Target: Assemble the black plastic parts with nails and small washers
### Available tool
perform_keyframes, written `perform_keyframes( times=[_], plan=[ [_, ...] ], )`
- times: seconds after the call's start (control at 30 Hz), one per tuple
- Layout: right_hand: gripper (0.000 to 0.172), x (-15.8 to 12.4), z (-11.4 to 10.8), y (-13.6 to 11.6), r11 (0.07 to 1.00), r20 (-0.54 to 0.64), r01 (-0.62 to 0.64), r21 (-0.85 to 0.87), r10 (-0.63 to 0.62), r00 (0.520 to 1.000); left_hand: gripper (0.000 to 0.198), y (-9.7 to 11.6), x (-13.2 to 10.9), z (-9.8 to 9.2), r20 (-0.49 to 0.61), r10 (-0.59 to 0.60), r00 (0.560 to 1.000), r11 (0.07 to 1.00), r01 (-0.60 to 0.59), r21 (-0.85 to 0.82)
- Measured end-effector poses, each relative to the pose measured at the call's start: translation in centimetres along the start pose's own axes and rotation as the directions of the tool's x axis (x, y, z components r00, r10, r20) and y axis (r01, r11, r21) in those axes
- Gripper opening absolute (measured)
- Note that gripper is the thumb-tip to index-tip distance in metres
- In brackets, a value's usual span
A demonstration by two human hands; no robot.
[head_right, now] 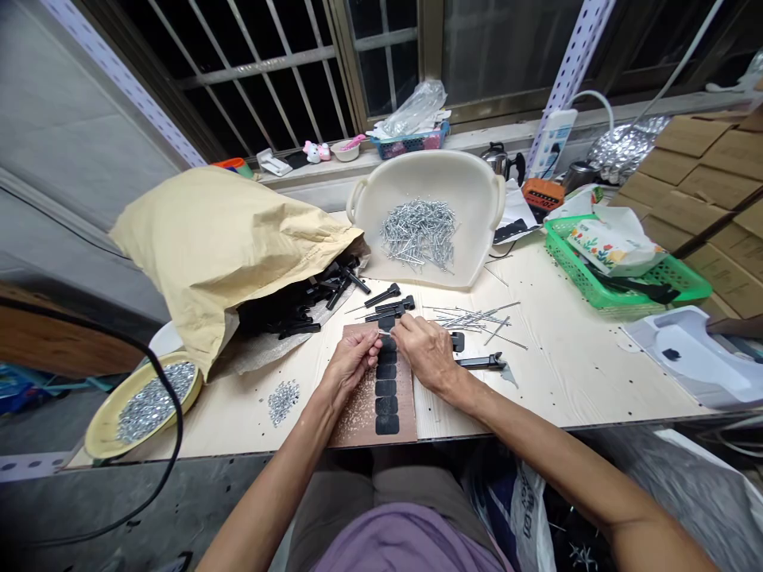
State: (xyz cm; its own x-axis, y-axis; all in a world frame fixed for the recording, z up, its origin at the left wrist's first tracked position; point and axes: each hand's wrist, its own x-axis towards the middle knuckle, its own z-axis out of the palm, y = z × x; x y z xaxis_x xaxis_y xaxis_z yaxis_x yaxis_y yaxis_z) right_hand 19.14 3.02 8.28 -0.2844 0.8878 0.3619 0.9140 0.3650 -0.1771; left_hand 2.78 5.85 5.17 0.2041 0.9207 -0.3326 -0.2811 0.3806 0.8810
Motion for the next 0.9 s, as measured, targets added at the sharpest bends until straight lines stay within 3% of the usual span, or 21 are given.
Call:
perform_keyframes(
  times=[0.2,0.4,0.57,0.8,0.9],
  plan=[
    [0.023,-0.1,0.6,0.6,0.963,0.142,-0.128,0.237,0.096,0.985,0.037,-0.4,-0.4,-0.1,-0.041,0.100,0.994,0.988,-0.095,0.119],
    [0.021,-0.6,0.4,-0.3,0.975,0.055,-0.136,0.176,0.128,0.990,0.039,-0.4,-0.3,0.2,-0.053,0.075,0.996,0.993,-0.070,0.096],
    [0.022,-0.5,1.5,0.9,0.947,0.126,-0.165,0.274,0.135,0.983,0.041,-1.1,0.0,-0.2,-0.070,0.132,0.989,0.966,-0.112,0.233],
    [0.026,-0.4,2.3,2.7,0.932,0.157,-0.108,0.345,0.056,0.986,0.052,-1.4,0.0,-0.3,-0.097,0.033,0.995,0.953,-0.003,0.301],
    [0.026,-0.5,2.2,2.9,0.930,0.167,-0.109,0.351,0.052,0.985,0.055,-1.0,-0.2,-0.3,-0.144,0.075,0.987,0.930,-0.017,0.368]
  ],
)
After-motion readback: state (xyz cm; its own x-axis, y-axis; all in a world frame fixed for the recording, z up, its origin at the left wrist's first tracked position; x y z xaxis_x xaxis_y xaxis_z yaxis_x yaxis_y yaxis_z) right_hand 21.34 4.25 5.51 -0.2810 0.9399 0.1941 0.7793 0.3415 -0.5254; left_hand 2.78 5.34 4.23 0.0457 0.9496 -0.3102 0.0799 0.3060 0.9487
